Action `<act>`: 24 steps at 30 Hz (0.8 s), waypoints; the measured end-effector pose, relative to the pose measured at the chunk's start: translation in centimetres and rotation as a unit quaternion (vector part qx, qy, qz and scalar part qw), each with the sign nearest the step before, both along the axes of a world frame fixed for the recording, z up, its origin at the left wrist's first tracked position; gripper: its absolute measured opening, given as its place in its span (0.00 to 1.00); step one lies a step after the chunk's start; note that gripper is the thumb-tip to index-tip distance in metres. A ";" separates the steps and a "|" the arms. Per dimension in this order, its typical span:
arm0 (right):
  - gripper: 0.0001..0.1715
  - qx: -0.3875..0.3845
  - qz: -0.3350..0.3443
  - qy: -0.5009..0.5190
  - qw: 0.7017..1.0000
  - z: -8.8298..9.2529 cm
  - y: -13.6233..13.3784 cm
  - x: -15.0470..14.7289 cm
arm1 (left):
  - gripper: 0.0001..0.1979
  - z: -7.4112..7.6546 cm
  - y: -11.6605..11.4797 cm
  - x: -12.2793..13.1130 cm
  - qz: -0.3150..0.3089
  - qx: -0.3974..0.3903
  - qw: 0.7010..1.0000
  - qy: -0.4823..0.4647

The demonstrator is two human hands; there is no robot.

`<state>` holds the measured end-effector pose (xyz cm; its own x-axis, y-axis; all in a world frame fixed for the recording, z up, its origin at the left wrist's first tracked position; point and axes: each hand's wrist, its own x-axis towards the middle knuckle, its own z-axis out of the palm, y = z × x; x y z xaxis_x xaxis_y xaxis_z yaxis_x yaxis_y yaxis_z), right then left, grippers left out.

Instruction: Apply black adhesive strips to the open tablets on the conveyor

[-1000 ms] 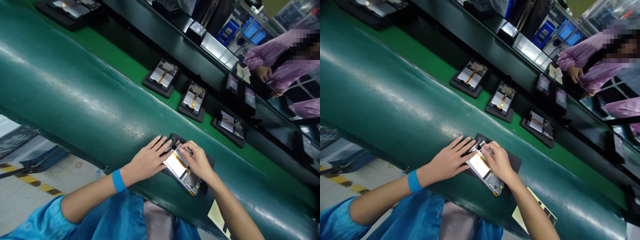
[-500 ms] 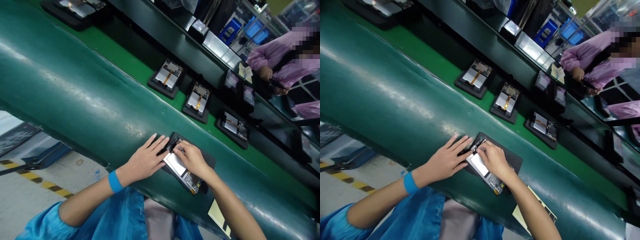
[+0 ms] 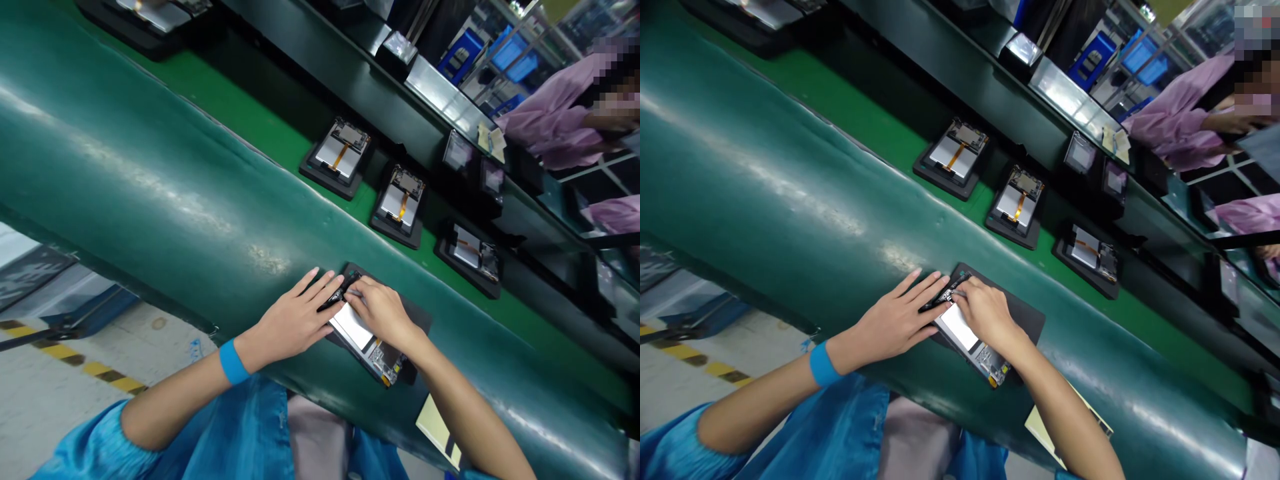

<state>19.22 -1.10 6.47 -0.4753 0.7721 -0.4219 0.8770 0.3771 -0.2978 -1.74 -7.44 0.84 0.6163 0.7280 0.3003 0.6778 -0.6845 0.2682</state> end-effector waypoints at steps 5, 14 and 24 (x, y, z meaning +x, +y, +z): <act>0.09 0.007 0.008 -0.006 1.000 -0.2 -0.1 0.1 | 0.24 -0.1 0.2 0.2 -0.012 -0.007 1.000 0.003; 0.08 0.011 0.006 -0.020 1.000 -0.2 -0.2 -0.3 | 0.28 -0.1 0.7 0.4 -0.021 -0.009 0.999 0.032; 0.08 0.045 0.012 -0.029 0.998 -1.0 -0.8 0.2 | 0.27 -0.3 0.8 0.6 -0.027 -0.006 0.999 0.031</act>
<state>19.37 -1.85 5.43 -0.4705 0.7970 -0.3787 0.8824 0.4211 -0.2099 -1.17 -6.65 0.56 0.6720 0.6964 0.2518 0.6558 -0.7176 0.2345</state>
